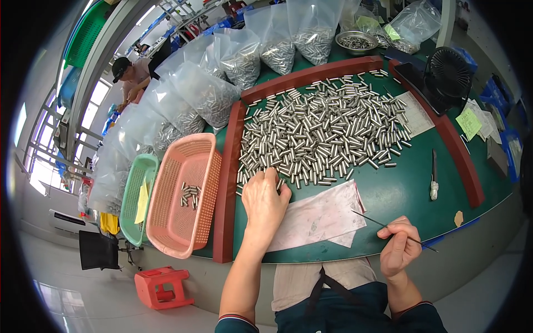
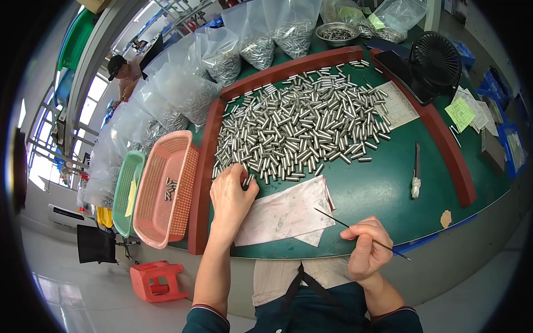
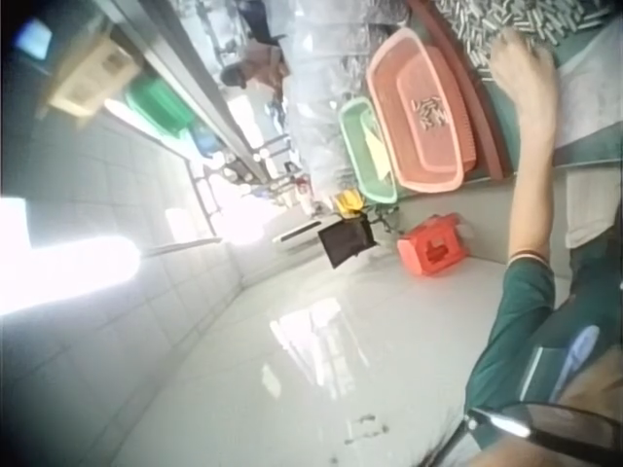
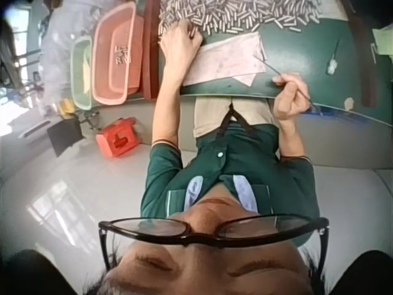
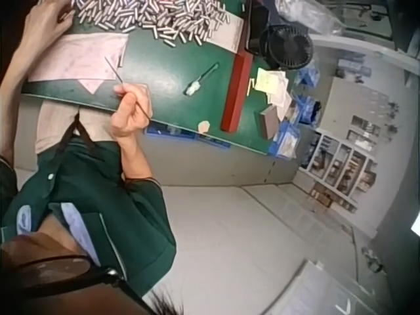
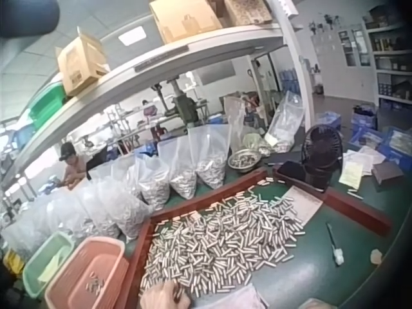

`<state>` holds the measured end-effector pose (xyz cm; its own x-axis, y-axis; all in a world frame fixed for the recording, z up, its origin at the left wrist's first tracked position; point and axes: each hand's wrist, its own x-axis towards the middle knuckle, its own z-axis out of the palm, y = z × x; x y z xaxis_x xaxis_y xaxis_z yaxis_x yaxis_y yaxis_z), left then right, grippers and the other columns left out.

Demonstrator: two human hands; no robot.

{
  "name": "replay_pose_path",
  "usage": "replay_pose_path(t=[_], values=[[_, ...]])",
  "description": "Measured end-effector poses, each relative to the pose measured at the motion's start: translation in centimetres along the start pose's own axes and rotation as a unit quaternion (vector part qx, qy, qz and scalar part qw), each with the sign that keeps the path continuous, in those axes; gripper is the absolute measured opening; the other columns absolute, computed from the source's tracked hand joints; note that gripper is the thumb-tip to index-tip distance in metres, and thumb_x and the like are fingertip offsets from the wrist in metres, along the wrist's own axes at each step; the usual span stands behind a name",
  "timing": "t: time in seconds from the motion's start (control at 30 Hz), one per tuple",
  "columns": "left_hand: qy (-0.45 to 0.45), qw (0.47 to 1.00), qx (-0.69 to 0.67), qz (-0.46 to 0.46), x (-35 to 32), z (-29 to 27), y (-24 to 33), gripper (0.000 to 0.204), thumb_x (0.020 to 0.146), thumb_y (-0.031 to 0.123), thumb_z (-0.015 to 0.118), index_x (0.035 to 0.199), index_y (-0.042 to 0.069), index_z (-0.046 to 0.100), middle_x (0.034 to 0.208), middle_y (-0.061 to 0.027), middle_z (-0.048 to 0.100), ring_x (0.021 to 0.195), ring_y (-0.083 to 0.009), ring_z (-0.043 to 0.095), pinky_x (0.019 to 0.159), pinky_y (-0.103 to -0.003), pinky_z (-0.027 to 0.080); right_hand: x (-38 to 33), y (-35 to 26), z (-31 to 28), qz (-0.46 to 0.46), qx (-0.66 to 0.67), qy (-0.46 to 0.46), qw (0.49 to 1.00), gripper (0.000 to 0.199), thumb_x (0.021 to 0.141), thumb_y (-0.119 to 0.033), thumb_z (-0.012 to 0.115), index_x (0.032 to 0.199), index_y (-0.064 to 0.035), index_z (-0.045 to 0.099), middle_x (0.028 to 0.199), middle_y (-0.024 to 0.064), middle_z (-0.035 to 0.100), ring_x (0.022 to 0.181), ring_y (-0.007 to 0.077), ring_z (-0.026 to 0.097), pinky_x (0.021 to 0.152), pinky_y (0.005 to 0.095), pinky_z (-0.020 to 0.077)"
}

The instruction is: Inspecting and cleaning small cylindrical metal components using a thin probe and a cloth on a workbench.

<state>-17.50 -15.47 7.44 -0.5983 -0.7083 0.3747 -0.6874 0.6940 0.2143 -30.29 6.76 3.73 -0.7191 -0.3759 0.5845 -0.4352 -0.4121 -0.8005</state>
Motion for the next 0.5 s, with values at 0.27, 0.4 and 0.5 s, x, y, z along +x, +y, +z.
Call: replay_pose_path(t=[0.27,0.4,0.5], values=[[-0.026,0.998,0.035,0.036,-0.47,-1.03,-0.4,0.013,0.065,0.008,0.068,0.073,-0.001,0.063,0.072,-0.015,0.061,0.067,-0.0333,0.059,0.064,-0.042,0.047,0.04,0.08,-0.07,-0.006,-0.002,-0.004,1.0,0.018,0.093,-0.009,0.046,0.087,0.0022,0.058,0.067,0.0096,0.062,0.058,0.0155,0.052,0.057,0.026,0.0415],[-0.027,0.997,0.046,0.056,-0.28,-1.06,-0.5,0.012,0.064,0.007,0.067,0.072,-0.001,0.064,0.071,-0.0153,0.06,0.067,-0.0332,0.059,0.062,-0.043,0.046,-0.1,0.16,-0.01,-0.004,-0.003,0.0,1.0,0.017,0.093,-0.009,0.046,0.087,0.0026,0.058,0.066,0.0099,0.062,0.058,0.0156,0.052,0.057,0.0261,0.0416],[-0.032,0.993,0.076,0.081,-0.36,-0.98,-0.52,0.013,0.064,0.007,0.066,0.075,0.0,0.065,0.069,-0.0145,0.059,0.067,-0.0322,0.059,0.061,-0.042,0.045,-0.05,0.07,-0.06,-0.003,-0.005,0.0,1.0,0.017,0.093,-0.008,0.046,0.087,0.0027,0.058,0.066,0.01,0.061,0.058,0.0157,0.053,0.056,0.0263,0.0419]])
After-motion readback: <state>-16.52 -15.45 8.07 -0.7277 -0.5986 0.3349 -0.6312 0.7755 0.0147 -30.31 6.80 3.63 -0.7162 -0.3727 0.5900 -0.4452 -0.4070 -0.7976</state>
